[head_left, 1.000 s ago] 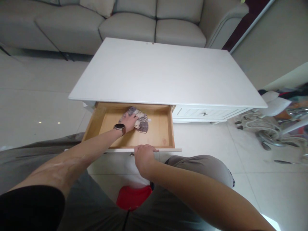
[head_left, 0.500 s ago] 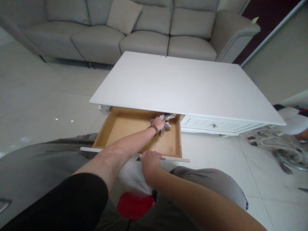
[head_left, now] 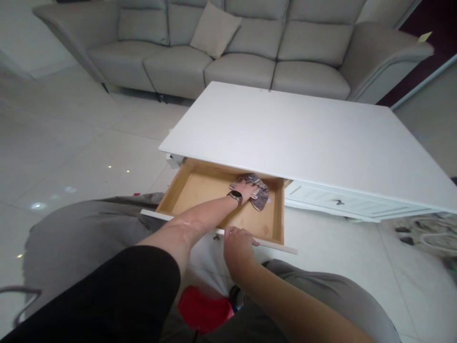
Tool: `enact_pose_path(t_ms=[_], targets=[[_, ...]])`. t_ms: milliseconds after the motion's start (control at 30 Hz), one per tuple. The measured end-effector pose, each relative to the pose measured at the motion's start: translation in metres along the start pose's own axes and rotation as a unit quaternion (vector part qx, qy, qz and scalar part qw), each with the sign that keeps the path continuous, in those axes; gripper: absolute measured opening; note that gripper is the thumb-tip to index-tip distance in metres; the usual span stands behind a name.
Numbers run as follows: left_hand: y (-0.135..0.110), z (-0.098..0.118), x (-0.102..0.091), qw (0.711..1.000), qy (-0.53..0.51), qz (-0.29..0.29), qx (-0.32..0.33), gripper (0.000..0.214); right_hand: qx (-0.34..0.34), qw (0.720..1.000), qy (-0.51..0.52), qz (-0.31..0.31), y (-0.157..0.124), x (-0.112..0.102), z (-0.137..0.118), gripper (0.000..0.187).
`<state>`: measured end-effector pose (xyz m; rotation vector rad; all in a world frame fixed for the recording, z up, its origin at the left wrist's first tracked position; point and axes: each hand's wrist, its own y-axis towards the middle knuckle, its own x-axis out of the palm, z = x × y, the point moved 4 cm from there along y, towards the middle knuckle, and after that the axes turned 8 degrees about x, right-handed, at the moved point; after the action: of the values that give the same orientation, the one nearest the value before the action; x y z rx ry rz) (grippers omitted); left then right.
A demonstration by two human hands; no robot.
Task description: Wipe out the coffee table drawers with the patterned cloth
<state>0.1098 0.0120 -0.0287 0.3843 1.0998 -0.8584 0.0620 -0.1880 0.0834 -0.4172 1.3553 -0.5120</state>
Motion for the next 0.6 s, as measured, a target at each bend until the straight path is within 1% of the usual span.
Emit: enact_pose_path(t_ms=[67,133,200,267,367,467,500,533,600], targets=[[-0.011,-0.020,-0.008,0.999,0.049,-0.006,0.006,0.048,-0.002,1.000,0.009,0.001,-0.001,-0.001,0.002,0.052],[-0.023,-0.038,-0.017,0.997,0.076,-0.006,0.006,0.051,-0.004,1.000,0.012,-0.001,0.000,-0.001,0.003,0.053],[-0.037,-0.056,-0.029,0.996,0.091,-0.004,-0.009,0.053,-0.006,1.000,0.008,-0.004,0.002,-0.002,0.002,0.055],[-0.053,-0.076,-0.041,0.994,0.099,0.000,-0.039,0.054,-0.006,1.000,0.004,-0.005,0.004,-0.002,0.002,0.057],[-0.082,-0.113,-0.060,0.989,0.109,0.004,-0.105,0.055,-0.002,1.000,0.003,-0.011,0.007,-0.002,0.000,0.059],[-0.109,-0.150,-0.078,0.974,0.108,0.016,-0.200,0.063,0.000,1.000,-0.001,-0.020,0.009,0.000,-0.001,0.061],[-0.115,-0.160,-0.084,0.968,0.090,0.029,-0.231,0.063,0.001,1.000,-0.004,-0.021,0.010,0.000,-0.002,0.061],[-0.120,-0.167,-0.089,0.961,0.054,0.056,-0.265,0.060,0.002,1.000,-0.006,-0.020,0.010,0.000,-0.002,0.061],[-0.124,-0.177,-0.096,0.934,-0.045,0.133,-0.329,0.044,0.003,1.000,-0.006,-0.023,0.012,0.001,-0.003,0.059]])
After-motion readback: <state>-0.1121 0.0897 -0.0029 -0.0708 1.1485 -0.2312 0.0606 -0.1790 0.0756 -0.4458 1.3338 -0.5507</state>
